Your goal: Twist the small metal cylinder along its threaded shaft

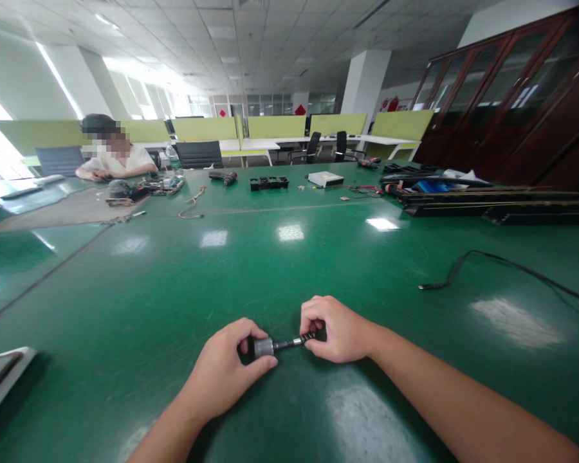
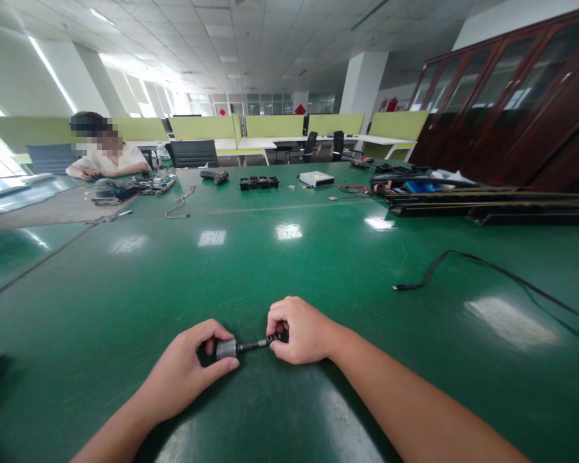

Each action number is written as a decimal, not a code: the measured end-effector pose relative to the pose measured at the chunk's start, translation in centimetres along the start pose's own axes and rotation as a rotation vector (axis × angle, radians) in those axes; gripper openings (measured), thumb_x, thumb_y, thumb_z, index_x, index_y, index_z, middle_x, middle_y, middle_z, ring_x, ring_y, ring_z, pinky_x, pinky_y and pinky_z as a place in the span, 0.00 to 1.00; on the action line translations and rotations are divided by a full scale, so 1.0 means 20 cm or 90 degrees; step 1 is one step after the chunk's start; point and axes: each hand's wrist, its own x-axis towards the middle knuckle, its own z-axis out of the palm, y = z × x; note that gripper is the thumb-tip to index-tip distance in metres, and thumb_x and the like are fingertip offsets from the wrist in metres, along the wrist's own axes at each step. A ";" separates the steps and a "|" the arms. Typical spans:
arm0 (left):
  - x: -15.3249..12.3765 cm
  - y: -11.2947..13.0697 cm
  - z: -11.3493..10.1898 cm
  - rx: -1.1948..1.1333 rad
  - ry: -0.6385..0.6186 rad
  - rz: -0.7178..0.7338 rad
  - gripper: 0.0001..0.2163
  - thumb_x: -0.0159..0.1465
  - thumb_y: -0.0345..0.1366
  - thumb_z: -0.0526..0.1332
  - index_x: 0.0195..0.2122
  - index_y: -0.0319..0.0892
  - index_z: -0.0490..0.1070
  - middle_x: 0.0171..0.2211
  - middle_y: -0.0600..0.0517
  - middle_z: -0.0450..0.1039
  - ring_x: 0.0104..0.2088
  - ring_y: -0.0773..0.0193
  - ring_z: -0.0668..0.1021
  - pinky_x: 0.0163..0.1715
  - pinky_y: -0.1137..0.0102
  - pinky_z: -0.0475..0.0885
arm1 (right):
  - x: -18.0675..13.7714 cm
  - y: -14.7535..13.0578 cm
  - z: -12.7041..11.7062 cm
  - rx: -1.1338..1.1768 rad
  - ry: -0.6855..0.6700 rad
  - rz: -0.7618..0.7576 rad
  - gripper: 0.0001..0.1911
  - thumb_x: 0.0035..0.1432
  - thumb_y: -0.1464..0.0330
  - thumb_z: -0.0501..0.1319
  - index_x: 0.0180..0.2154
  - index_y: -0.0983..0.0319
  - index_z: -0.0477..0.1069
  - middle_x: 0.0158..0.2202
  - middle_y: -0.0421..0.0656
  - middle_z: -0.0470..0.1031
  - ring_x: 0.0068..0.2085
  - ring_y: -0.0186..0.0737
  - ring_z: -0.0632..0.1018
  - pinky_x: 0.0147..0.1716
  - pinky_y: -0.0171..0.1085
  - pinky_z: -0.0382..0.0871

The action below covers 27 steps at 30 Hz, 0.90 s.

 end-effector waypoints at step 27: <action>0.01 0.01 0.01 0.002 -0.001 0.006 0.10 0.56 0.40 0.67 0.36 0.44 0.72 0.30 0.55 0.71 0.31 0.62 0.72 0.32 0.71 0.64 | 0.01 -0.08 0.09 0.082 0.003 0.025 0.06 0.56 0.70 0.65 0.38 0.61 0.75 0.32 0.41 0.77 0.34 0.37 0.75 0.39 0.37 0.67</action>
